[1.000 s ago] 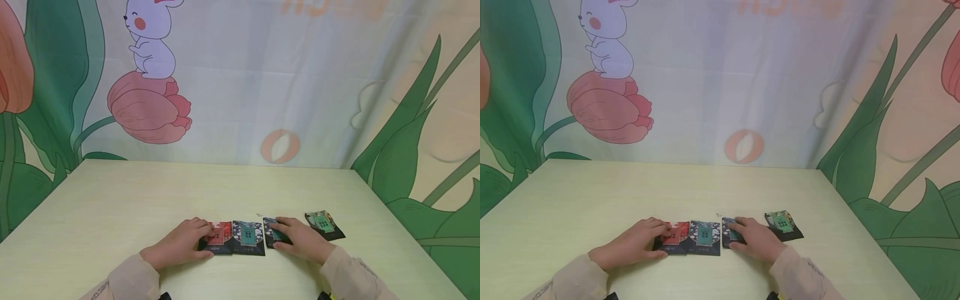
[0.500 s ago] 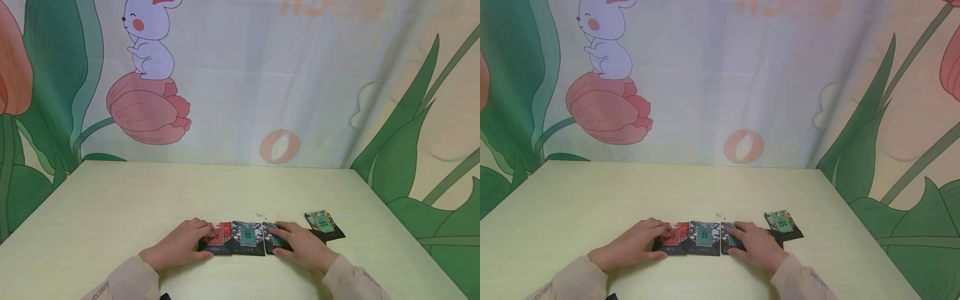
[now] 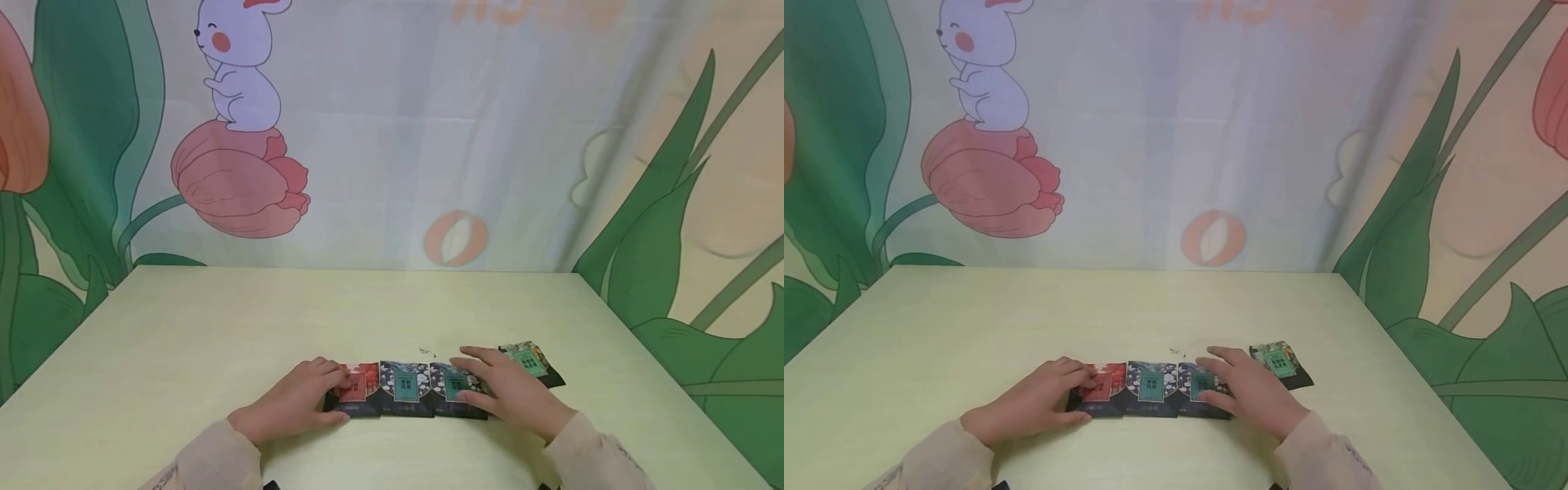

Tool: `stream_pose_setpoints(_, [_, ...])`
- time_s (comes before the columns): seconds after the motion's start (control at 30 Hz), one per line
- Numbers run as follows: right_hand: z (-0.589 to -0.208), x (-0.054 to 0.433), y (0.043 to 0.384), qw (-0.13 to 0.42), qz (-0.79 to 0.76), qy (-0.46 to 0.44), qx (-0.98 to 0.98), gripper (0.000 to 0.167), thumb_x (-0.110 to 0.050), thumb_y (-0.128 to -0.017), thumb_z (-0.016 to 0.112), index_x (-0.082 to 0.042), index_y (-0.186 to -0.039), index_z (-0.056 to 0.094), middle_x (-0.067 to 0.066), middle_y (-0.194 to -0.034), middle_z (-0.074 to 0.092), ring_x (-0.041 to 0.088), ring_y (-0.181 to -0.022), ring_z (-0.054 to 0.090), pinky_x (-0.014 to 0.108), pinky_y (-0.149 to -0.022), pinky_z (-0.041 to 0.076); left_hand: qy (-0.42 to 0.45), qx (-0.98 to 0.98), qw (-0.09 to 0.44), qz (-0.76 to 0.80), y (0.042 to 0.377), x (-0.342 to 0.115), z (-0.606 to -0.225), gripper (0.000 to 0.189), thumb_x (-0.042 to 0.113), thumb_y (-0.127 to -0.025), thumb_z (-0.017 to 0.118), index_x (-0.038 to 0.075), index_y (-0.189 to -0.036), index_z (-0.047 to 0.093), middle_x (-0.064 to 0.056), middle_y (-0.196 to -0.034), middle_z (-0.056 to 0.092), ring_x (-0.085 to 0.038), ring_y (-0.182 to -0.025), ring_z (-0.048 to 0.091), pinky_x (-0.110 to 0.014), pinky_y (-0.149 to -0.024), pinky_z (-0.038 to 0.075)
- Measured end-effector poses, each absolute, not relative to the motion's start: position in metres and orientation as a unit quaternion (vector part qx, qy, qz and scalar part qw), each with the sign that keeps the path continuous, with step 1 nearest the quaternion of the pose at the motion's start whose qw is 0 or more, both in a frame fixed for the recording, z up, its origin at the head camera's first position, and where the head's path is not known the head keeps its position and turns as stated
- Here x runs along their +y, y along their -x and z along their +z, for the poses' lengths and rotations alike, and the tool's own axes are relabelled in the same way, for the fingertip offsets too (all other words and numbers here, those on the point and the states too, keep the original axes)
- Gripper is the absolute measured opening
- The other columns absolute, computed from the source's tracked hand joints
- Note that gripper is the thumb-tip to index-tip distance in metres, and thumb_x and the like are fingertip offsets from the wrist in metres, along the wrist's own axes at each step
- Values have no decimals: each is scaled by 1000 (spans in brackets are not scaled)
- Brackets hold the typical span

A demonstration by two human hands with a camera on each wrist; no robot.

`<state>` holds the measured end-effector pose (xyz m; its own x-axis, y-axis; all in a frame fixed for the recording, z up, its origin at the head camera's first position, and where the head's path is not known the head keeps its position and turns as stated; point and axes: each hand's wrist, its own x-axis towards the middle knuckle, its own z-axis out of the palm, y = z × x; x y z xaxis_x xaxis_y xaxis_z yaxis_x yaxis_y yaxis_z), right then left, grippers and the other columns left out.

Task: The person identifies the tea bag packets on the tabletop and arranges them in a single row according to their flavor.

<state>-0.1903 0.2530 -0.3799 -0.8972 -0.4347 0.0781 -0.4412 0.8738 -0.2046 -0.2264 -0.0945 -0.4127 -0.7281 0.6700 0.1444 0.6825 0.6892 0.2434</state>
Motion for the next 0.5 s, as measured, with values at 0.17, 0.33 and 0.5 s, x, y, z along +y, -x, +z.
stream_pose_setpoints(0.17, [-372, 271, 188, 10, 111, -217, -970, 51, -40, -91, 62, -17, -136, 54, 10, -143, 50, 35, -129, 49, 54, -100, 45, 369, -918, 21, -145, 226, -94, -411, 44, 42, -81, 73, 14, -113, 65, -1, -117, 63, -19, -108, 55, -44, -99, 46])
stream_pose_setpoints(0.33, [-376, 287, 185, -19, 110, -205, -972, 47, -37, -90, 64, -14, -131, 59, 9, -138, 55, 35, -127, 51, 53, -100, 45, 368, -919, 20, -144, 226, -93, -412, 44, 43, -81, 73, 13, -113, 65, -2, -118, 63, -19, -109, 55, -44, -99, 45])
stream_pose_setpoints(0.5, [-382, 300, 182, -32, 106, -193, -975, 46, -37, -90, 64, -13, -129, 61, 10, -133, 59, 35, -124, 54, 54, -100, 45, 368, -919, 22, -143, 227, -94, -413, 44, 43, -81, 73, 14, -113, 65, -2, -118, 63, -19, -108, 55, -44, -99, 46])
